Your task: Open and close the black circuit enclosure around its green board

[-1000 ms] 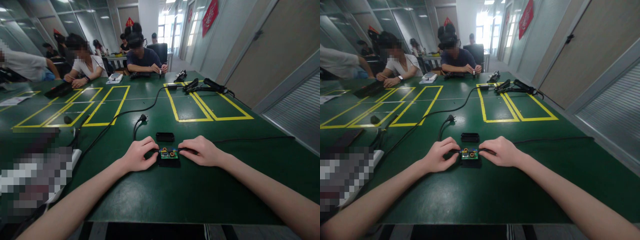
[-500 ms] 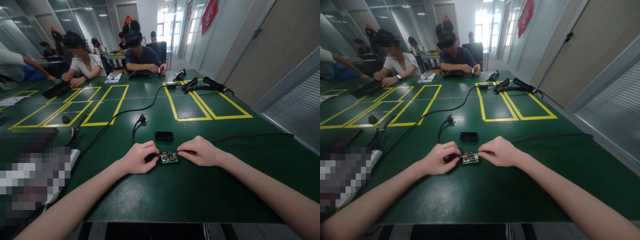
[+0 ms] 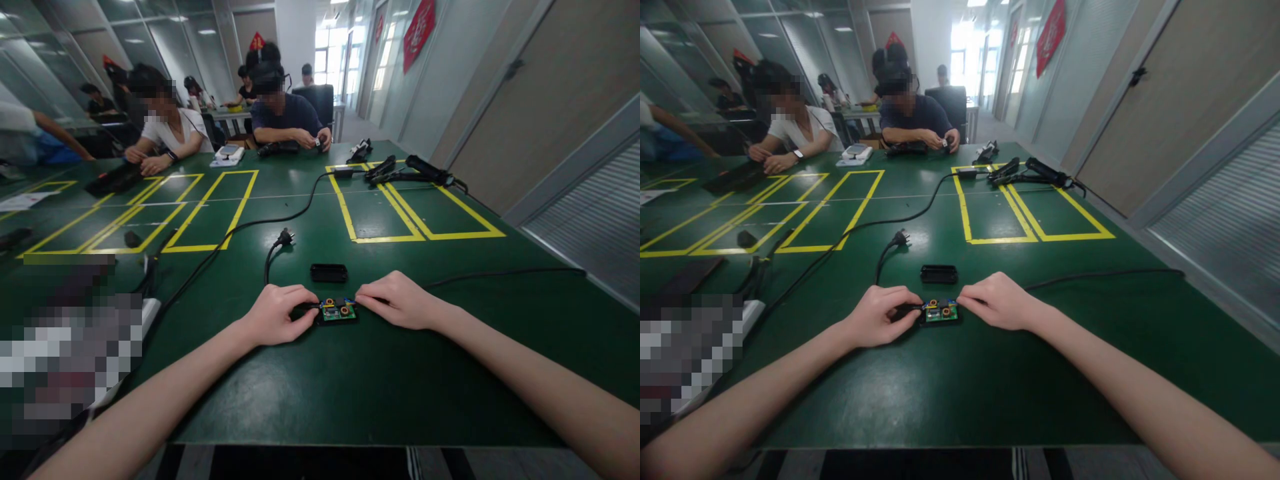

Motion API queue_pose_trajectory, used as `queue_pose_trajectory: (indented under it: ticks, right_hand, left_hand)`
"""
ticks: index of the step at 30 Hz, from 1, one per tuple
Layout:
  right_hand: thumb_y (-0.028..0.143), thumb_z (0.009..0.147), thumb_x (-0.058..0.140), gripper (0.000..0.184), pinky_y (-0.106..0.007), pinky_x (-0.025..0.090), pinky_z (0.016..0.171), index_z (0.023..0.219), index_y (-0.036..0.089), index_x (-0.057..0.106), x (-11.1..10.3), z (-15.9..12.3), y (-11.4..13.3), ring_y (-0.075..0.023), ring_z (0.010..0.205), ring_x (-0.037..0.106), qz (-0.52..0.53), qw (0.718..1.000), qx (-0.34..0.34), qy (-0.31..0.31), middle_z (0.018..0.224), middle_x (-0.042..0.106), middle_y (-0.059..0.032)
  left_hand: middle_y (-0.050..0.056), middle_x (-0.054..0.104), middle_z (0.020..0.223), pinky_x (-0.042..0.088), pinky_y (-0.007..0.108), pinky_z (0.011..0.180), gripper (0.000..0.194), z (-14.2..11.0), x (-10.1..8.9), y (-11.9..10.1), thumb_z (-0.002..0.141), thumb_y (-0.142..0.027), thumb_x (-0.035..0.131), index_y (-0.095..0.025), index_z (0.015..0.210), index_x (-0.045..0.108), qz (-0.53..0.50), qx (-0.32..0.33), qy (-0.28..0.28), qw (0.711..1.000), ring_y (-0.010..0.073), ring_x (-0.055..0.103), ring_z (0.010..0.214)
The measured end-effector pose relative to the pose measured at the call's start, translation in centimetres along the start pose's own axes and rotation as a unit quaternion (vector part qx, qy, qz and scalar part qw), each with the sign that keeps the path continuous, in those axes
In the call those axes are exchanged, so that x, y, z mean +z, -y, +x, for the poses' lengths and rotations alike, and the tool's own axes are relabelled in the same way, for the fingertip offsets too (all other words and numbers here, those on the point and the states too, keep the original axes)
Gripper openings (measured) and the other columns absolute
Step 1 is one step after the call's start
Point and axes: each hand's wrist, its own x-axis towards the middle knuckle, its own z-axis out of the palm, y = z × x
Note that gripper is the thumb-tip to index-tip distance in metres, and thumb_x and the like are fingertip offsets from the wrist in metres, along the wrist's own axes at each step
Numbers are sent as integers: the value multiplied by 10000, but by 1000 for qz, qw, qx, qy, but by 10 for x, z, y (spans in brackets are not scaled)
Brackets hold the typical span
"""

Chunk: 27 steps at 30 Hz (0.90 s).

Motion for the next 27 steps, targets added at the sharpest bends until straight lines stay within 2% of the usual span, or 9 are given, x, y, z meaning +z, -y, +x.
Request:
queue_pose_trajectory:
  ticks: [10,14,18,22,27]
  right_hand:
    - [368,1100,387,460,-263,377,590,783,178,661,4,-1,0,-135,548,583,12,1000,-1,13,661,672,-27]
    - [370,1096,400,453,-265,374,592,764,186,648,3,1,1,-135,546,579,11,1000,12,17,659,669,-23]
    - [373,1095,379,481,-278,367,580,714,195,610,2,2,1,-138,534,545,-4,1000,18,10,642,653,-23]
    - [358,1091,390,456,-282,386,598,750,189,642,4,1,-2,-148,582,578,-16,1000,4,-2,688,674,-37]
    - [337,1070,452,385,-277,416,629,815,183,695,6,1,-5,-161,650,631,-21,1000,-4,-11,751,703,-51]
  left_hand:
    - [-18,699,697,433,199,508,136,0,1,-1,910,-253,586,-184,919,703,-3,-4,0,1000,85,566,495]
    - [-7,711,722,472,207,557,155,1,1,-1,915,-262,575,-183,932,708,-1,-12,13,1000,101,597,550]
    - [30,732,762,503,258,625,159,5,-2,-3,934,-234,564,-176,912,711,6,16,21,1000,149,638,661]
    - [49,726,757,510,309,673,177,7,-2,-3,956,-211,549,-175,894,712,8,36,23,999,177,610,693]
    - [51,712,768,504,303,682,196,8,-2,-3,975,-215,531,-178,897,708,2,30,31,999,176,617,714]
